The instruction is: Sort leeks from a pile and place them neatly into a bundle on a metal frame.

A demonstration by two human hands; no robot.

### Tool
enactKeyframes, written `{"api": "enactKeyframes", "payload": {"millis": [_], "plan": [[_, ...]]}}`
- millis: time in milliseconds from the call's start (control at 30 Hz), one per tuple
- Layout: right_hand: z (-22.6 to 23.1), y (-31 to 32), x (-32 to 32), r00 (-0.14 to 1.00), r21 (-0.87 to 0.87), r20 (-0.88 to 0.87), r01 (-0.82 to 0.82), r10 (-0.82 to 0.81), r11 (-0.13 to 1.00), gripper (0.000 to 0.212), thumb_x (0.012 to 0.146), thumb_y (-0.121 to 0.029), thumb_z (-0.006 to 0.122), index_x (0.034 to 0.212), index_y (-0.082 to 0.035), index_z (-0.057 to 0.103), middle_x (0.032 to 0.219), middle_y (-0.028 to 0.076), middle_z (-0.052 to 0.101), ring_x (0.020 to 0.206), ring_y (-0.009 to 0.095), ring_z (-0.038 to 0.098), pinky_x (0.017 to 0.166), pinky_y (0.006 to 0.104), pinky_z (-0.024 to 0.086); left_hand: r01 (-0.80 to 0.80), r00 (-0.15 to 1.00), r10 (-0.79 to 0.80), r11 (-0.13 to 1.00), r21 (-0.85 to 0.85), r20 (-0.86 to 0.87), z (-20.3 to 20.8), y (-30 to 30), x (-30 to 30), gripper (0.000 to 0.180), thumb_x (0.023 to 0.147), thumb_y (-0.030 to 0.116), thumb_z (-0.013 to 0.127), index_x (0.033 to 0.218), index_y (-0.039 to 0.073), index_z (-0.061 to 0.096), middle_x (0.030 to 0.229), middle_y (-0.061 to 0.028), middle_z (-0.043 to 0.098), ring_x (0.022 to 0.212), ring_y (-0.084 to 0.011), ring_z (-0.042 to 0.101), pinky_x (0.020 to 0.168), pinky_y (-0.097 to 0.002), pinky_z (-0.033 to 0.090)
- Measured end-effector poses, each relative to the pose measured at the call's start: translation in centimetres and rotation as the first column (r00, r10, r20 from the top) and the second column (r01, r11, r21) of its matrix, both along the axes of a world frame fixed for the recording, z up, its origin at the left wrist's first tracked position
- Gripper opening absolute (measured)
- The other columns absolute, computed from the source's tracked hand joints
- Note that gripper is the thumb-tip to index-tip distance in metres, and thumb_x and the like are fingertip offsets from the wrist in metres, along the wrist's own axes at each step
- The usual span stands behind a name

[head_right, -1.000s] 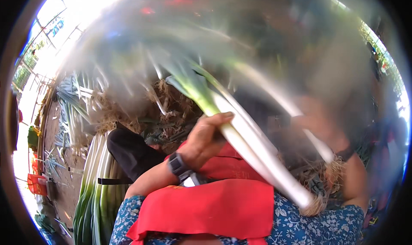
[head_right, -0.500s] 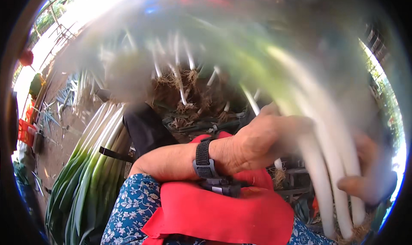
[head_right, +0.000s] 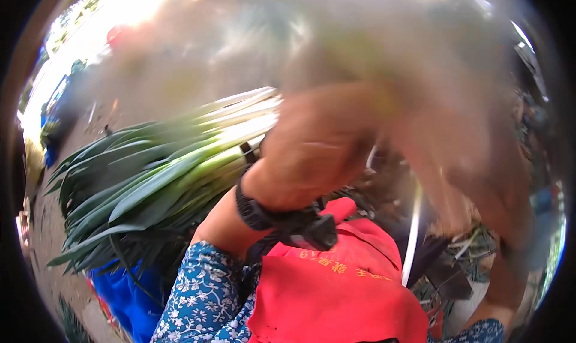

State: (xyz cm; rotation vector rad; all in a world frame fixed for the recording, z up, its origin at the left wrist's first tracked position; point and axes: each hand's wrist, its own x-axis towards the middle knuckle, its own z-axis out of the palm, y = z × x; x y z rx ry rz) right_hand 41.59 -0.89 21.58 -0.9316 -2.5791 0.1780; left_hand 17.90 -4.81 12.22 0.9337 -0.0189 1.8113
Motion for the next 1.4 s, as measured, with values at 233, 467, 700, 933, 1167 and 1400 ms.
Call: {"api": "enactKeyframes", "payload": {"millis": [233,467,700,933,1167,1400], "plan": [[-9.7,11.9,-23.1,0.731,-0.461,-0.246,-0.665,0.636,0.587,0.06,0.078,-0.008,0.072,0.135,-0.005,0.052,0.112,0.012,0.065,0.1,0.02,0.064,0.089,0.0353,0.05,-0.496,0.804,0.585,0.761,-0.419,0.111,-5.5,-2.4,-11.2,0.051,0.086,-0.011,0.058,0.134,0.004,0.046,0.125,-0.0127,0.058,0.118,-0.025,0.056,0.108,-0.0408,0.042],[-28.1,20.1,-36.9,0.718,-0.626,0.217,-0.417,0.661,0.659,0.06,0.075,-0.019,0.081,0.13,-0.01,0.058,0.11,0.012,0.066,0.101,0.018,0.062,0.09,0.0324,0.049,-0.325,0.938,0.215,0.275,-0.905,-0.271,-14.9,-5.1,-17.6,0.038,0.092,0.005,0.059,0.128,-0.004,0.053,0.126,-0.0106,0.059,0.121,-0.0242,0.054,0.102,-0.0435,0.044],[-31.3,20.8,-36.8,0.777,-0.646,-0.037,-0.499,0.629,0.578,0.07,0.066,-0.033,0.087,0.124,-0.003,0.061,0.108,0.018,0.067,0.102,0.025,0.063,0.092,0.0368,0.049,-0.572,-0.82,-0.354,0.536,0.621,-0.45,-11.7,-4.5,-23.9,0.072,0.073,0.026,0.08,0.134,0.005,0.049,0.127,-0.0215,0.057,0.124,-0.0388,0.049,0.101,-0.0471,0.041],[-30.4,23.3,-38.5,0.808,-0.575,-0.166,-0.545,0.566,0.609,0.045,0.087,-0.036,0.072,0.119,-0.005,0.065,0.099,0.008,0.068,0.096,0.017,0.062,0.084,0.0363,0.05,-0.707,-0.704,-0.504,0.567,0.423,-0.501,-8.5,-0.6,-29.2,0.02,0.084,0.019,0.068,0.094,0.005,0.057,0.084,-0.0153,0.065,0.084,-0.0338,0.065,0.072,-0.0457,0.05],[-36.3,25.2,-44.1,0.82,-0.33,0.17,-0.475,0.546,0.816,0.03,0.087,-0.037,0.067,0.104,-0.012,0.067,0.099,0.018,0.068,0.101,0.033,0.064,0.088,0.0435,0.049,-0.685,-0.686,-0.464,0.671,0.283,-0.56,-17.5,3.0,-36.2,0.028,0.095,0.02,0.054,0.119,0.005,0.052,0.108,-0.0216,0.064,0.102,-0.0377,0.063,0.086,-0.0476,0.051],[-31.5,21.7,-36.6,0.693,-0.458,-0.243,-0.698,0.678,0.55,0.045,0.079,-0.015,0.075,0.12,-0.003,0.06,0.116,0.016,0.063,0.11,0.031,0.06,0.094,0.0403,0.047,-0.746,-0.6,-0.616,0.661,0.079,-0.511,-17.3,3.9,-36.6,0.024,0.095,0.024,0.054,0.106,0.002,0.053,0.091,-0.023,0.067,0.09,-0.0421,0.065,0.077,-0.051,0.05]]}}
